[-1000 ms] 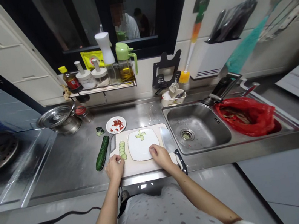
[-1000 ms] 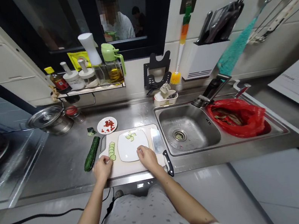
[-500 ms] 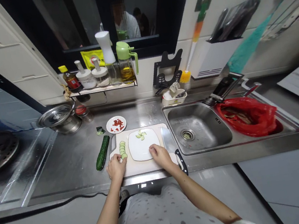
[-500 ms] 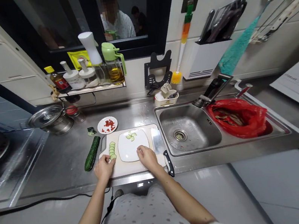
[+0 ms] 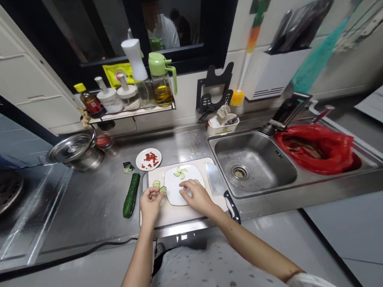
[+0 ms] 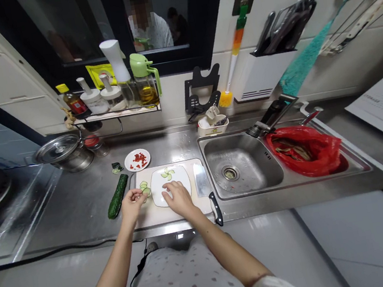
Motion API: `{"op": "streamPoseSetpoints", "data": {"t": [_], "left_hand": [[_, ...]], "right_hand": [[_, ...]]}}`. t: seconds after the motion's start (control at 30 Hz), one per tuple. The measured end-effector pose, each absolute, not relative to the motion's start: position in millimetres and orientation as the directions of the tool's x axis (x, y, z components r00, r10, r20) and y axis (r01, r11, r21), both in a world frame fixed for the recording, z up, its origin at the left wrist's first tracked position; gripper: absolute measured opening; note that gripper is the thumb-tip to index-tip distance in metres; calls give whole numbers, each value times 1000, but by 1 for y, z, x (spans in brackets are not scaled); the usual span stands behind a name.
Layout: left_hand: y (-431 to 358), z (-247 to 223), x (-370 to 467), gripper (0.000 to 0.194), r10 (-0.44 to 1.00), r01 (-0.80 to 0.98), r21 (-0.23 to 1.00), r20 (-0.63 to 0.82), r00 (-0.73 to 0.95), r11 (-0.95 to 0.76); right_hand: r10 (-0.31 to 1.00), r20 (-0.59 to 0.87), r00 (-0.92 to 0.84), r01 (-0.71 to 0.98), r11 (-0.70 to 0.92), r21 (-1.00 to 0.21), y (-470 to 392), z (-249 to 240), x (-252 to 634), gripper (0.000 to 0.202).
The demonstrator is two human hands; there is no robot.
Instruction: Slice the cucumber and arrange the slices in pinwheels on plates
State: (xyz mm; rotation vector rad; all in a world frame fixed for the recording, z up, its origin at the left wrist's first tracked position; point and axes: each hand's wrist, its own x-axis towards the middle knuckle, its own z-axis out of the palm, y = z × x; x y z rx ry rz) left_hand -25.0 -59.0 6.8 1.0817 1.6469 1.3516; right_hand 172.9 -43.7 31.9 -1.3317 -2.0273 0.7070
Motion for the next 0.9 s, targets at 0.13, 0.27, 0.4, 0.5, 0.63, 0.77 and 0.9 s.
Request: {"op": "streamPoseSetpoints", "data": {"t": [0.13, 0.27, 0.4, 0.5, 0.63, 0.77, 0.9], "left_hand": [[-59, 32, -13, 28, 961, 136, 991, 28, -276, 10], [-60, 47, -4, 26, 983, 146, 989, 55, -177, -29], [-61, 50, 5, 32, 973, 120, 993, 32, -227, -5], [-63, 49, 11, 37, 956, -53, 991, -131, -262, 121], [-65, 52, 17, 46, 882, -335, 847, -464, -84, 414], [-62, 61, 18, 45, 816, -450, 704, -569, 104, 549], [-58, 69, 19, 42, 771, -501, 606, -591, 236, 618]], "right_hand": [[893, 259, -367, 533, 431, -729, -37, 53, 164, 21], [866, 289, -408, 454, 467, -759, -32, 62, 159, 14], [877, 297, -376, 414, 446, -793, -29, 61, 162, 10], [877, 330, -350, 430, 464, -775, -27, 61, 169, 13], [842, 405, -358, 437, 534, -724, -25, 65, 176, 17], [805, 467, -366, 421, 591, -688, -25, 69, 178, 18], [758, 528, -383, 417, 651, -634, -25, 72, 180, 18]]}}
